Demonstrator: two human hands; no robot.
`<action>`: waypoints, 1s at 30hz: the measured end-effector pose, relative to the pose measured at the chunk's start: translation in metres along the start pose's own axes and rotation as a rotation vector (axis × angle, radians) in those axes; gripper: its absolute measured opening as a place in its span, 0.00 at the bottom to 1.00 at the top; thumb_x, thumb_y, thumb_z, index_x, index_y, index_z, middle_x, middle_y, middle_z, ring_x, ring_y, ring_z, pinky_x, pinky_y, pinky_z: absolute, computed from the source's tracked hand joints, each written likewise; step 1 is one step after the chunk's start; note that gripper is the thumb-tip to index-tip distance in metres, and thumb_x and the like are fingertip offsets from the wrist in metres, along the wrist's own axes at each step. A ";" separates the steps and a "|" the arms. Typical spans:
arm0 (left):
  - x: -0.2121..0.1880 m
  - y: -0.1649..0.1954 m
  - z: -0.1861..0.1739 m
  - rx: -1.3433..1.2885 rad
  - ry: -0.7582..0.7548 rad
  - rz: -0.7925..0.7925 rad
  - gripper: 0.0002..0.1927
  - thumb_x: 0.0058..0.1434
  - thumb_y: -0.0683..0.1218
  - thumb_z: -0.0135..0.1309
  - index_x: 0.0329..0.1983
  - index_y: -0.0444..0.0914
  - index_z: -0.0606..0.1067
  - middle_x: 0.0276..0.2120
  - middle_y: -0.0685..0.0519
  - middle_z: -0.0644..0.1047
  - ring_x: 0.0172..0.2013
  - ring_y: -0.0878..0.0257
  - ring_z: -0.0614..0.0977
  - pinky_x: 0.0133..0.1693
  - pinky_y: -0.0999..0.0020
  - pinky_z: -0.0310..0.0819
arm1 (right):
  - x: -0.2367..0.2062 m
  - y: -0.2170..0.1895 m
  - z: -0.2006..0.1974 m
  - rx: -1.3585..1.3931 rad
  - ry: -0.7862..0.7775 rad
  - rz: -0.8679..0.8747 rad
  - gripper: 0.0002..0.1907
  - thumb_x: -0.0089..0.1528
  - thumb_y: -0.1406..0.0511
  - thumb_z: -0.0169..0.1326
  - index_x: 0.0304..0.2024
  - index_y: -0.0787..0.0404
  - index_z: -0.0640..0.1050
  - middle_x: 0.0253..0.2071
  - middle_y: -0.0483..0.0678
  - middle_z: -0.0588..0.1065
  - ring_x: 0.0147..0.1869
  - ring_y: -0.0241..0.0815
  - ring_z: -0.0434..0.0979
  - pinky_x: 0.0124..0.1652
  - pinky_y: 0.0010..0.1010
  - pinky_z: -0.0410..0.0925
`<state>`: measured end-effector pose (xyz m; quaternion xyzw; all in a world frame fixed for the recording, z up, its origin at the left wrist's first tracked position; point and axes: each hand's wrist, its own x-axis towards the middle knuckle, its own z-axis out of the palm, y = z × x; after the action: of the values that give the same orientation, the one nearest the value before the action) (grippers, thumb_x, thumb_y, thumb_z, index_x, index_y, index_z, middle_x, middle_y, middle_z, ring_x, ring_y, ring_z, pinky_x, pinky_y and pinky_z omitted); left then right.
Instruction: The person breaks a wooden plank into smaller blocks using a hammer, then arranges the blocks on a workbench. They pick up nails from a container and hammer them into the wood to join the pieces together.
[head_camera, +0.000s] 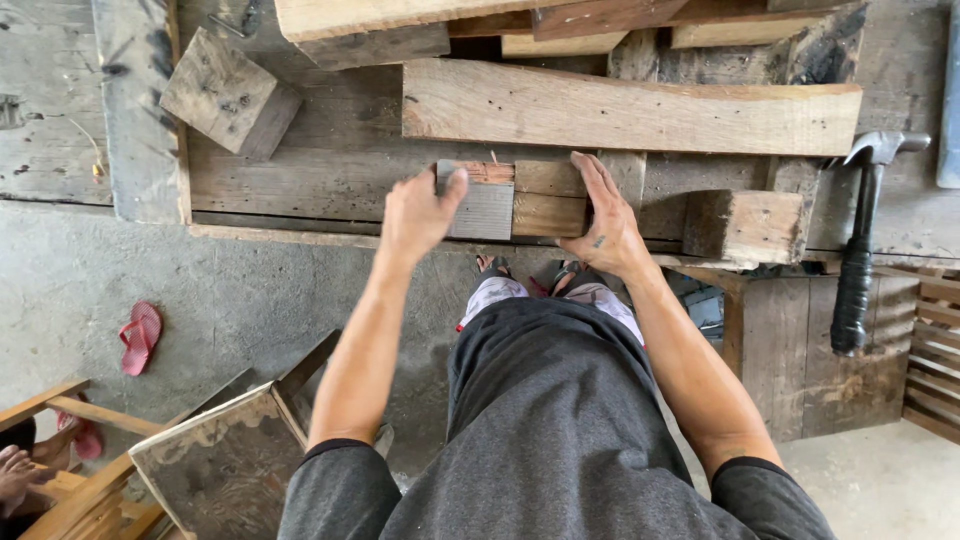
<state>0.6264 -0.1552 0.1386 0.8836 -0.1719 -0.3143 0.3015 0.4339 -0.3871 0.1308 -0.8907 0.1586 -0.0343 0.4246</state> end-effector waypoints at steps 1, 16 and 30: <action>-0.003 0.003 0.008 0.008 0.100 0.094 0.31 0.69 0.67 0.44 0.47 0.34 0.78 0.34 0.41 0.82 0.35 0.44 0.86 0.37 0.50 0.81 | 0.000 -0.001 0.000 0.001 -0.004 0.001 0.61 0.41 0.69 0.74 0.74 0.61 0.58 0.74 0.62 0.59 0.79 0.61 0.56 0.72 0.44 0.57; -0.004 0.006 0.037 0.048 0.335 0.188 0.29 0.71 0.63 0.44 0.50 0.33 0.76 0.40 0.40 0.81 0.38 0.43 0.85 0.39 0.49 0.79 | -0.007 -0.006 -0.005 -0.008 -0.035 0.031 0.61 0.41 0.68 0.74 0.73 0.59 0.58 0.75 0.62 0.58 0.78 0.62 0.57 0.71 0.45 0.58; 0.010 -0.020 0.043 -0.204 0.306 0.186 0.37 0.64 0.71 0.49 0.56 0.36 0.77 0.47 0.41 0.79 0.42 0.49 0.81 0.45 0.55 0.75 | 0.001 0.039 -0.021 -0.033 -0.119 0.098 0.48 0.54 0.47 0.71 0.71 0.55 0.69 0.74 0.61 0.66 0.79 0.61 0.63 0.72 0.50 0.59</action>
<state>0.6078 -0.1633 0.0950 0.8663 -0.1723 -0.1629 0.4396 0.4208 -0.4262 0.1143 -0.8892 0.1772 0.0420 0.4197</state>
